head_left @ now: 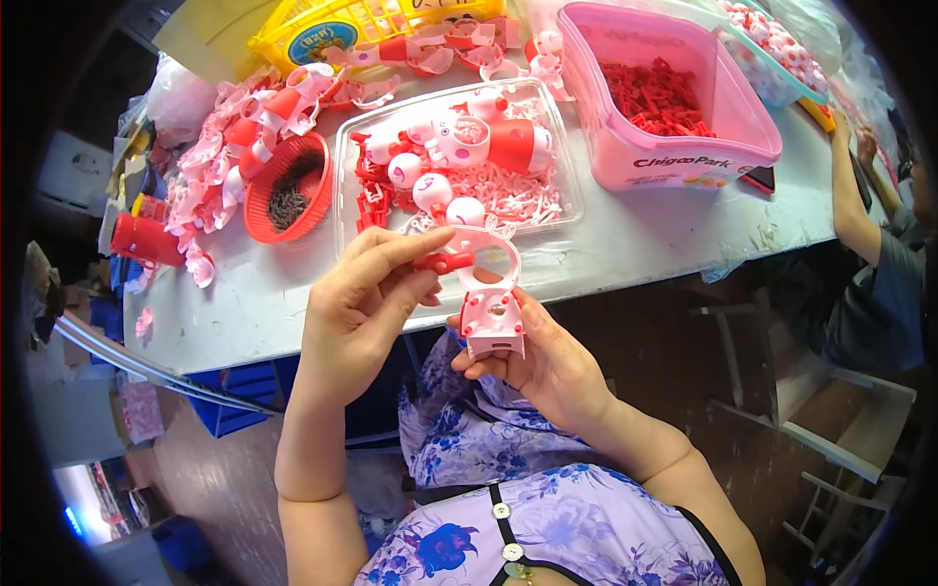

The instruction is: The person assembles small plastic pig figurines by hand. They pick up various pink and white plastic components, including heads, bodies, and limbs, and snap them together to form complete figures. The person repeatedly assembles and disassembles the toys, handling them one at a time.

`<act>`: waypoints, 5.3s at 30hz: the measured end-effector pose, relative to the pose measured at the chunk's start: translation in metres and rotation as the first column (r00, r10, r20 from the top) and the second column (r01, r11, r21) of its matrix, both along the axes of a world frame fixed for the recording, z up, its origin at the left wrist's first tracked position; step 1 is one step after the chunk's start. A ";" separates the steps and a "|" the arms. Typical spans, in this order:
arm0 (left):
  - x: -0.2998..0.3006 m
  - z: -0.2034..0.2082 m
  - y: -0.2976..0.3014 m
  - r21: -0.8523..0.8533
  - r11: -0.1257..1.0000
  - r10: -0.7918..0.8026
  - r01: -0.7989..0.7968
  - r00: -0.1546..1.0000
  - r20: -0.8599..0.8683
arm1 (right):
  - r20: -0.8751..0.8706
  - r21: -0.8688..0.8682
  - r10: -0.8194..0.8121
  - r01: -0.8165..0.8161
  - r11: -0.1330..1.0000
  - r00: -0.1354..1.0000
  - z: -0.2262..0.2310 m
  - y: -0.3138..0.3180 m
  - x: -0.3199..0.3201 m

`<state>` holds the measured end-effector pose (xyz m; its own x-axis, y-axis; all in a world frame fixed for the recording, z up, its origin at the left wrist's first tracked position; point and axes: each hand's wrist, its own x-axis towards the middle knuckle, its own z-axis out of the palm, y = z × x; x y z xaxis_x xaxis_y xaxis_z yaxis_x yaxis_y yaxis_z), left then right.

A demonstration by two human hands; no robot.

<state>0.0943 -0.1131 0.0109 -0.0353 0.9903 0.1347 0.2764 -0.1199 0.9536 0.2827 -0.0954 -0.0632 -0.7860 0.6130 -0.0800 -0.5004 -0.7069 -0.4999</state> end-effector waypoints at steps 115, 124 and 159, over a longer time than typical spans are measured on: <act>0.042 -0.014 -0.020 0.408 0.904 0.318 -0.125 0.835 -0.450 | -0.021 0.011 -0.015 0.015 1.000 1.000 -0.001 -0.019 0.005; 0.041 -0.031 -0.027 0.420 0.891 0.353 -0.176 0.849 -0.393 | -0.014 0.009 0.030 -0.030 1.000 0.999 -0.002 -0.018 0.009; 0.031 0.002 -0.020 0.020 0.996 0.086 -0.084 0.949 -0.302 | -0.025 -0.179 0.055 -0.059 0.982 0.998 0.004 -0.007 0.019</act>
<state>0.1253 -0.1335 0.0127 -0.0757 0.9844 0.1590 0.5608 -0.0898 0.8230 0.3016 -0.1023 -0.0597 -0.8218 0.5443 -0.1687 -0.4653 -0.8119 -0.3526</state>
